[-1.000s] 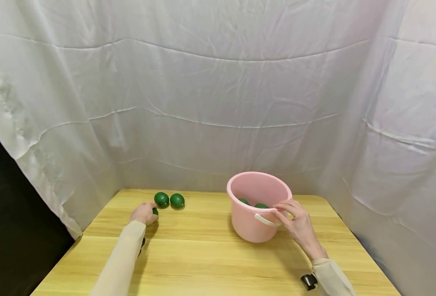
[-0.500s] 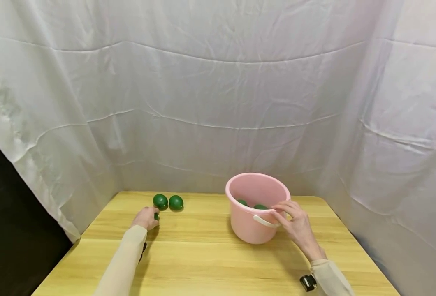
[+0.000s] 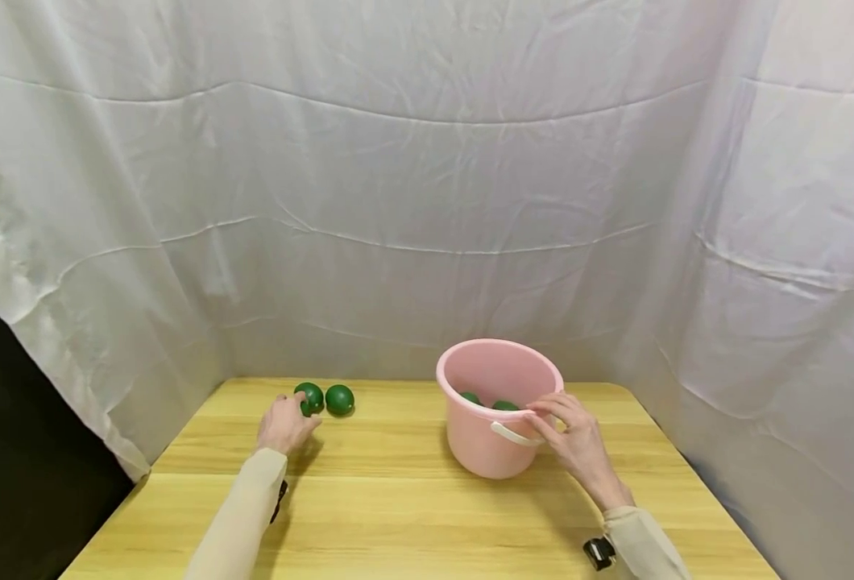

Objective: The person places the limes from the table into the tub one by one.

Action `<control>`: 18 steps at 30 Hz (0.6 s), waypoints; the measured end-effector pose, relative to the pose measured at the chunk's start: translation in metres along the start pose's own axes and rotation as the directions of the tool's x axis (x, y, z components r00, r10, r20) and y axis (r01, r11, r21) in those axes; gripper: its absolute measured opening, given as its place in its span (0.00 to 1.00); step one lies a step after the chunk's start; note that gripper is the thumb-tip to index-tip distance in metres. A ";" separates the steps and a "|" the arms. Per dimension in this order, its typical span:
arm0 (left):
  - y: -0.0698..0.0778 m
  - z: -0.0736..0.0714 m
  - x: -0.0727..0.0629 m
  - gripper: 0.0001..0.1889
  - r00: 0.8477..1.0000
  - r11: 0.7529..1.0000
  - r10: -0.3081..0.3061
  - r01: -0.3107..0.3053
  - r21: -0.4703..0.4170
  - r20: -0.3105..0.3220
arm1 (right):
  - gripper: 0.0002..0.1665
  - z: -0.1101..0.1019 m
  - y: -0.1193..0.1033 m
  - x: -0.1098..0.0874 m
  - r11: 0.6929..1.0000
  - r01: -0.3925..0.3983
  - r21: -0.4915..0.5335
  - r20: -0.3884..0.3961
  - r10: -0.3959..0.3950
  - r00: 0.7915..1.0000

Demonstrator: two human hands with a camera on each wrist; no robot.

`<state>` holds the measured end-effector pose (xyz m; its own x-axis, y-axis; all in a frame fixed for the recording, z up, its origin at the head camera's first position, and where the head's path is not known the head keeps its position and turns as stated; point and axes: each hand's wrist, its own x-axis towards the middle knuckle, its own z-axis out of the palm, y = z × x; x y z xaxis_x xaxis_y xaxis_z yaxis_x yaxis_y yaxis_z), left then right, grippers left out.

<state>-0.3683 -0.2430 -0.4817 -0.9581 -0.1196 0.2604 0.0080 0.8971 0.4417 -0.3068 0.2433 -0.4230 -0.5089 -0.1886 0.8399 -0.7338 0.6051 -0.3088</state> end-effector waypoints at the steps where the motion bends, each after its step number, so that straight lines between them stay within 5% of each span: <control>1: 0.003 -0.001 0.001 0.26 1.000 1.000 0.006 -0.007 -0.020 -0.024 | 0.13 0.000 0.000 0.000 1.000 -0.003 0.002 0.002 0.003 1.000; 12: 0.044 -0.006 0.006 0.17 0.960 0.963 0.168 -0.209 -0.171 -0.225 | 0.13 -0.003 0.001 0.000 1.000 -0.009 -0.002 -0.007 0.009 1.000; 18: 0.074 -0.009 0.003 0.15 0.951 0.918 0.115 -0.213 -0.336 -0.288 | 0.13 -0.003 0.001 0.000 1.000 0.002 0.002 -0.011 -0.002 1.000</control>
<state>-0.3679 -0.1813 -0.4405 -0.8275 -0.1332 0.5455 0.3072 0.7058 0.6383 -0.3064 0.2467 -0.4216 -0.5028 -0.1815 0.8451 -0.7355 0.6036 -0.3079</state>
